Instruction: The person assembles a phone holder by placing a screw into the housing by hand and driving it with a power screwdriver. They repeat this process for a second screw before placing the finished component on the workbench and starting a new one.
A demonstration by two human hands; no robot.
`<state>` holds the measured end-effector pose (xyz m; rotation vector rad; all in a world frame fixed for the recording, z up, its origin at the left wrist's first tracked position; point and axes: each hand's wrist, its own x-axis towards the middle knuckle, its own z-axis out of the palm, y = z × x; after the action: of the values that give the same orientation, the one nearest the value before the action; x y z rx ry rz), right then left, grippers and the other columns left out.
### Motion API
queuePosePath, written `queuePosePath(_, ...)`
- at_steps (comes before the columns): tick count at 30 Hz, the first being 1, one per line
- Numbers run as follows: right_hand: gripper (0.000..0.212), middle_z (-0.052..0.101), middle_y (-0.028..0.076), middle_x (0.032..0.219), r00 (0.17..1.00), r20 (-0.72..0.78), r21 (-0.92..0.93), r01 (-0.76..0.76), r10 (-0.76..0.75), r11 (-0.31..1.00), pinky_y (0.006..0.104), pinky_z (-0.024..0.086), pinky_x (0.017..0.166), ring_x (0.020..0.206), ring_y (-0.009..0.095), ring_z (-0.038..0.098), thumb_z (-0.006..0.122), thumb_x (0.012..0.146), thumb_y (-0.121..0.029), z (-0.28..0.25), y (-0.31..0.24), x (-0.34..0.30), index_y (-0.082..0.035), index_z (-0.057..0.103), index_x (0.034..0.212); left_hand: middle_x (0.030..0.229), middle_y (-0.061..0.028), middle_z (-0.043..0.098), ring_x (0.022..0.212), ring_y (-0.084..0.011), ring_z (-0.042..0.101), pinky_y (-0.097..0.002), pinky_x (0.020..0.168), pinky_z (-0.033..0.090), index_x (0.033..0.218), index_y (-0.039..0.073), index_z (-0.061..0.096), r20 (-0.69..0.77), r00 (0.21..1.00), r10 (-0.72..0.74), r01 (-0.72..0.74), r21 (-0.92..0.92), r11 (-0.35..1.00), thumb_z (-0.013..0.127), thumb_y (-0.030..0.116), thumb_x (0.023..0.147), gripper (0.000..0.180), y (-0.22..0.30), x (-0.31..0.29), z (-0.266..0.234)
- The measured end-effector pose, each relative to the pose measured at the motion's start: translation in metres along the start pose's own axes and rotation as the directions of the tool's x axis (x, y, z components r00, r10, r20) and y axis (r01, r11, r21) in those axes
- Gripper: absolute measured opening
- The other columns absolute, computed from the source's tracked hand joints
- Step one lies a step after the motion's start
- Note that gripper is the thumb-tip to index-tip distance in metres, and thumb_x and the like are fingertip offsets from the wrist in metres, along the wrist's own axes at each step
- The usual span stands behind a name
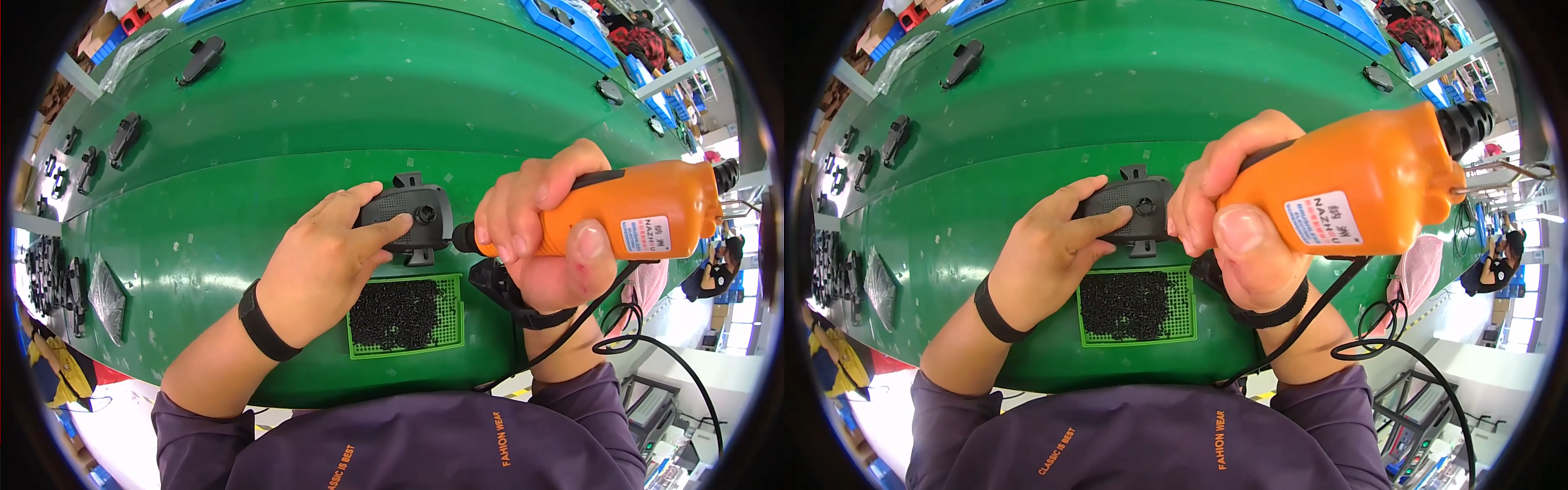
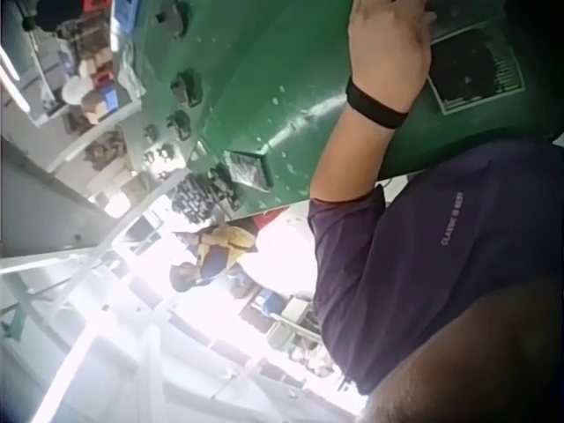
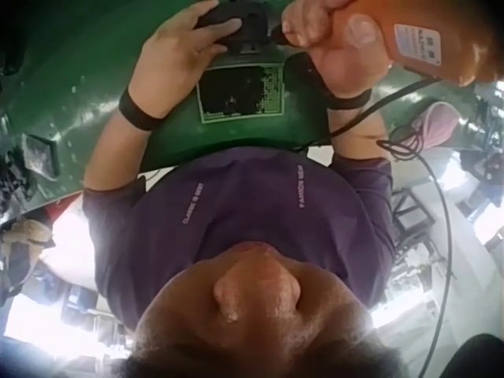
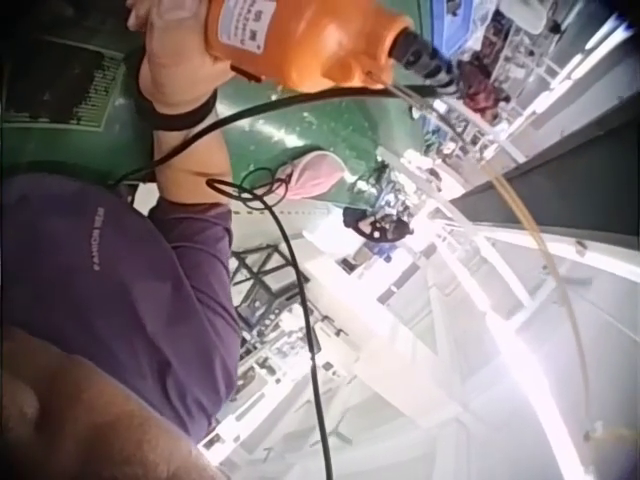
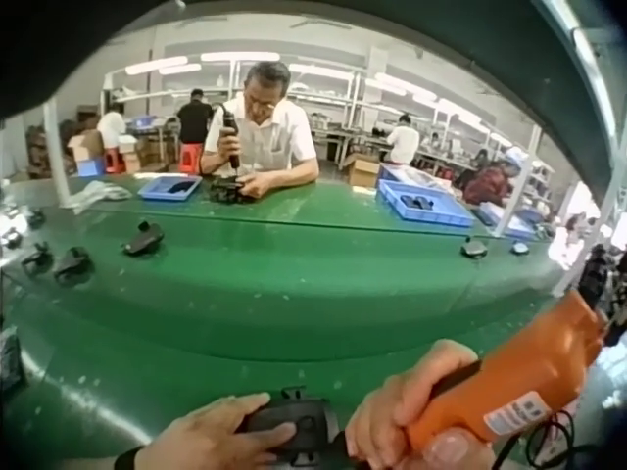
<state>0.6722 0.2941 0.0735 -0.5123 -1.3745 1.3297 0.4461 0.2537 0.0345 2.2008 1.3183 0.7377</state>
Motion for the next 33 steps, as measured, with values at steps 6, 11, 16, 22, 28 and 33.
queuePosePath(6,0.042,0.051,0.002,0.065,0.999,-0.015,0.024,0.036,-0.035,0.999,0.0323,0.048,0.055,0.052,0.014,0.050,0.064,0.093,-0.045,0.003,0.000,-0.003,-0.008,0.047,0.100,0.133,-0.0234,0.059,0.110,-0.0395,0.064,-0.0433,0.091,0.056,0.121,0.011,0.072,-0.003,1.000,0.012,-0.012,0.041,0.999,0.076,0.002,0.080,0.042,0.001,-0.003,0.001)
queuePosePath(11,0.048,0.053,0.003,0.064,0.994,-0.083,0.093,-0.062,0.070,0.994,0.0323,0.048,0.056,0.053,0.014,0.052,0.079,0.084,-0.041,0.006,-0.002,-0.001,-0.007,0.049,0.100,0.132,-0.0234,0.059,0.111,-0.0397,0.063,-0.0439,0.091,0.056,0.121,0.010,0.072,-0.019,0.999,0.026,-0.025,0.029,0.999,0.076,0.002,0.079,0.042,-0.003,-0.001,0.001)
queuePosePath(16,0.048,0.053,0.003,0.065,0.994,-0.078,0.098,-0.065,0.073,0.993,0.0325,0.048,0.056,0.053,0.014,0.052,0.079,0.084,-0.041,0.004,-0.003,-0.003,-0.007,0.049,0.099,0.132,-0.0233,0.059,0.112,-0.0399,0.063,-0.0436,0.091,0.056,0.120,0.010,0.072,-0.006,0.999,0.049,-0.049,0.063,0.997,0.075,0.001,0.079,0.042,-0.002,-0.001,0.001)
queuePosePath(22,0.047,0.053,0.003,0.065,0.996,-0.068,0.098,-0.046,0.052,0.994,0.0325,0.049,0.057,0.054,0.015,0.053,0.078,0.085,-0.039,0.007,-0.002,-0.004,-0.006,0.049,0.102,0.131,-0.0228,0.060,0.114,-0.0400,0.062,-0.0459,0.096,0.053,0.120,0.010,0.072,-0.010,1.000,0.028,-0.028,0.044,0.999,0.076,0.003,0.078,0.042,-0.001,-0.001,0.001)
queuePosePath(28,0.047,0.054,0.004,0.067,0.985,-0.161,0.052,0.067,-0.058,0.996,0.0347,0.050,0.058,0.056,0.017,0.054,0.077,0.086,-0.033,0.011,-0.047,-0.003,-0.005,0.048,0.110,0.123,-0.0184,0.062,0.112,-0.0358,0.061,-0.0473,0.101,0.047,0.113,0.008,0.072,-0.098,0.994,0.043,-0.042,0.012,0.999,0.078,0.007,0.078,0.036,0.025,0.007,-0.017)
queuePosePath(33,0.044,0.053,0.003,0.074,0.991,0.090,0.028,0.099,-0.101,0.995,0.0328,0.050,0.065,0.060,0.015,0.053,0.064,0.096,-0.039,0.005,-0.061,-0.001,-0.005,0.045,0.118,0.097,-0.0089,0.063,0.094,-0.0292,0.061,-0.0413,0.087,0.046,0.101,0.009,0.072,0.349,0.935,0.055,-0.084,0.070,0.994,0.077,0.011,0.079,0.023,0.045,-0.017,-0.033)
